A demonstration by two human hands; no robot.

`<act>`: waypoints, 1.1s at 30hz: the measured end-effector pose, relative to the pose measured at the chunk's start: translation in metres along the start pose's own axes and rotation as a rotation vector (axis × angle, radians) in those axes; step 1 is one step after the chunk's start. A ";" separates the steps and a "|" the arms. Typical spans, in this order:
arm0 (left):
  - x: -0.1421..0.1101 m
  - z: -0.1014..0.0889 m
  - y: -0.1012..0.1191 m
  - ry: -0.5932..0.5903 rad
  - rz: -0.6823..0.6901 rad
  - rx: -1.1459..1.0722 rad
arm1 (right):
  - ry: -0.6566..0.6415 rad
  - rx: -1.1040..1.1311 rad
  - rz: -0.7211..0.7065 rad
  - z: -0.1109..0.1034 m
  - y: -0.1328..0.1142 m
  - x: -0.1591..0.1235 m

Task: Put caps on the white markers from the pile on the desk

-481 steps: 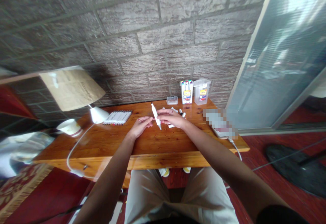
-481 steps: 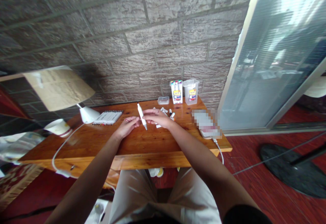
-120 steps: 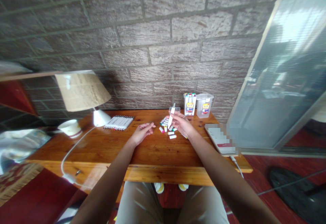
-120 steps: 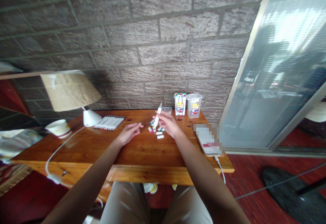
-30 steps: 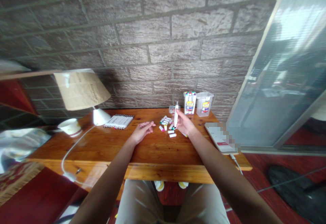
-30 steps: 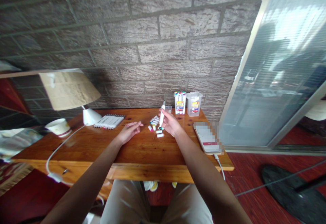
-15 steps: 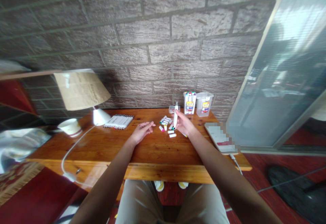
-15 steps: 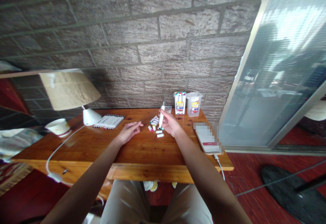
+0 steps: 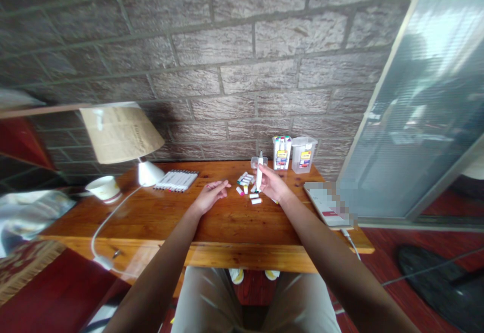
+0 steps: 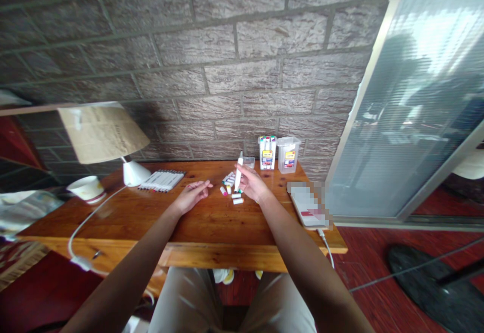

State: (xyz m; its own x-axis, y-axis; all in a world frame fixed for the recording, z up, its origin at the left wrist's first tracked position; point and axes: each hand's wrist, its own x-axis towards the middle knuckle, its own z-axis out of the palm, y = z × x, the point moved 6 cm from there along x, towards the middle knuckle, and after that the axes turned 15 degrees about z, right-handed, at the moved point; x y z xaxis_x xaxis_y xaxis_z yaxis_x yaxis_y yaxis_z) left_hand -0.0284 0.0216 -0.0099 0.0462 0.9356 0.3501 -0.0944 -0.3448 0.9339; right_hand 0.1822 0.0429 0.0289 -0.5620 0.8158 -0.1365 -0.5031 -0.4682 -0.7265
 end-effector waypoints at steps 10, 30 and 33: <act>0.000 -0.001 -0.001 0.001 -0.006 0.002 | -0.033 -0.004 0.001 0.007 0.000 -0.004; 0.000 -0.001 -0.002 -0.009 -0.002 -0.006 | -0.042 -0.024 -0.004 0.006 0.002 -0.002; 0.000 -0.001 -0.003 -0.010 -0.003 -0.012 | -0.037 -0.041 -0.008 0.005 0.002 -0.001</act>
State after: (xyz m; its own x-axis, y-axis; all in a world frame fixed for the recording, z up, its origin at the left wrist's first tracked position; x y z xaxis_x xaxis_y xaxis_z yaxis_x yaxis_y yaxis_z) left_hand -0.0292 0.0225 -0.0128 0.0566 0.9358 0.3478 -0.1061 -0.3408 0.9341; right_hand 0.1788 0.0392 0.0316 -0.5826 0.8059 -0.1057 -0.4809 -0.4466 -0.7545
